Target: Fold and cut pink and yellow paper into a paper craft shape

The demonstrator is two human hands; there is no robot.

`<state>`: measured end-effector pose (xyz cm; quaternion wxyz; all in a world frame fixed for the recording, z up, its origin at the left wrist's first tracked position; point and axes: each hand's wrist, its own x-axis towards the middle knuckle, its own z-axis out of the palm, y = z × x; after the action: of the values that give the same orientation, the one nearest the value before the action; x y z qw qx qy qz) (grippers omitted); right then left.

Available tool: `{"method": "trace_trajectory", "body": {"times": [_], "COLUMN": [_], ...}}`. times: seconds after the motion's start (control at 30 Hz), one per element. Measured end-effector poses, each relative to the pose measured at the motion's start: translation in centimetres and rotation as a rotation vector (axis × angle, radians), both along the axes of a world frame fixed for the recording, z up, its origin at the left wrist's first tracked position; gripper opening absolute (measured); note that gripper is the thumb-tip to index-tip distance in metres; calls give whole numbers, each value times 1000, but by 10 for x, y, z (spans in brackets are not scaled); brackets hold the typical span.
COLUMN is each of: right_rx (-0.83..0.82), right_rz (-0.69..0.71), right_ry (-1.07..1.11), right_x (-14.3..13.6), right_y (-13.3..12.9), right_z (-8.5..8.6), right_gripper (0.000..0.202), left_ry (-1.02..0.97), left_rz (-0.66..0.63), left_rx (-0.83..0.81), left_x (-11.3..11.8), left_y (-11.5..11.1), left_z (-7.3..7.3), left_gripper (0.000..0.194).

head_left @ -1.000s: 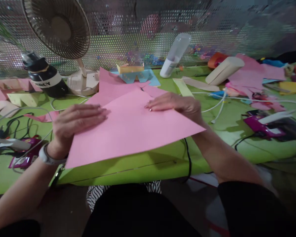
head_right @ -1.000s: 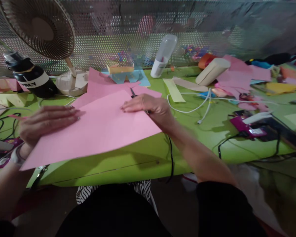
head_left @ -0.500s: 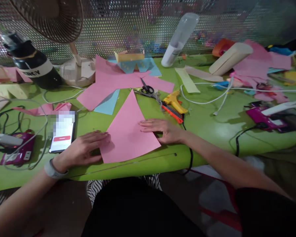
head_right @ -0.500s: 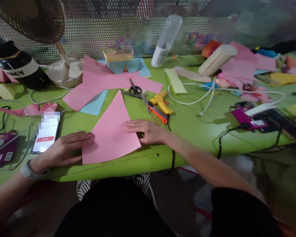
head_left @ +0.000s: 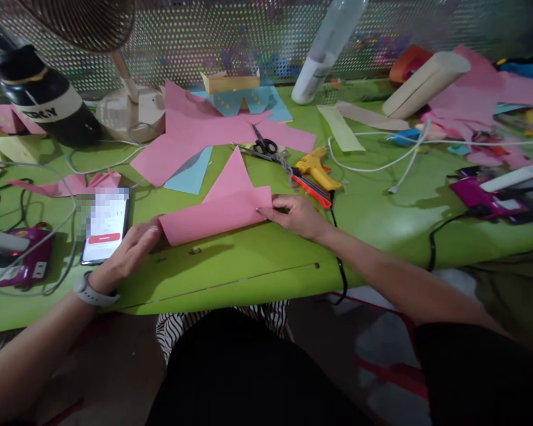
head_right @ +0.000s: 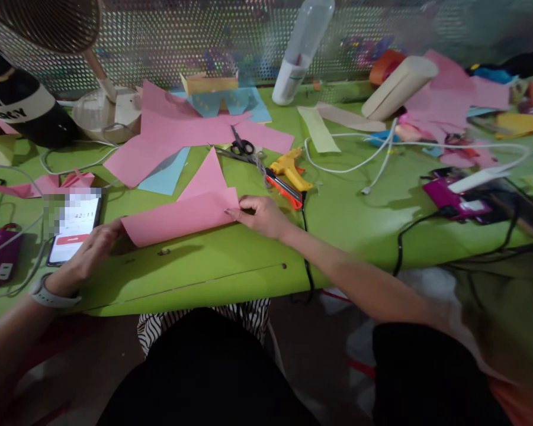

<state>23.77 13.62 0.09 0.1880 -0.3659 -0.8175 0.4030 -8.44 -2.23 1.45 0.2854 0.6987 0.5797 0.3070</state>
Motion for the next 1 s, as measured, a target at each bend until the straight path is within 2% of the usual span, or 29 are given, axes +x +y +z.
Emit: {"method": "trace_trajectory", "body": {"times": [0.03, 0.13, 0.27, 0.37, 0.47, 0.53, 0.6, 0.63, 0.7, 0.73, 0.8, 0.9, 1.0], "right_rx": [12, 45, 226, 316, 304, 295, 294, 294, 286, 282, 275, 252, 196], "right_rz": [-5, -19, -54, -51, -56, -72, -96, -107, -119, -123, -130, -146, -152], "right_ry": [11, 12, -32, -101, -145, -149, -156, -165, -183, -191, -206, -240, -204], "right_x": [0, -2, -4, -7, -10, -11, -12, -13, -14, -15, -16, -18, -18], "right_y": [0, 1, 6, 11, 13, 13, 13, 13, 12, 12, 12, 13, 17], "right_z": [-1, -4, -8, -11, -13, -14, -15, -15, -15, -15, -13, -8, -6], "right_gripper": [52, 48, 41, 43, 42, 39, 37, 35, 32, 31, 29, 28, 24], "left_ry": [9, 63, 108, 278, 464, 599, 729, 777, 828, 835, 825, 819, 816], "left_rz": [62, 242, 338, 382, 327, 301, 259, 207, -3, -118, -259, -306, -315], "left_rx": [-51, -69, -109, -97, -9, 132, 311, 383, 449, 439, 378, 285, 241], "left_x": [5, 22, 34, 34, 33, 36, 43, 49, 63, 70, 83, 92, 91], "left_y": [2, 10, 16, 19, 22, 23, 23, 23, 22, 22, 23, 25, 28], "left_z": [1, 5, 7, 5, 4, 5, 7, 7, 7, 5, -2, -13, -19], "left_gripper": [47, 41, 41, 51, 68, 73, 70, 68, 70, 72, 81, 90, 89]}}
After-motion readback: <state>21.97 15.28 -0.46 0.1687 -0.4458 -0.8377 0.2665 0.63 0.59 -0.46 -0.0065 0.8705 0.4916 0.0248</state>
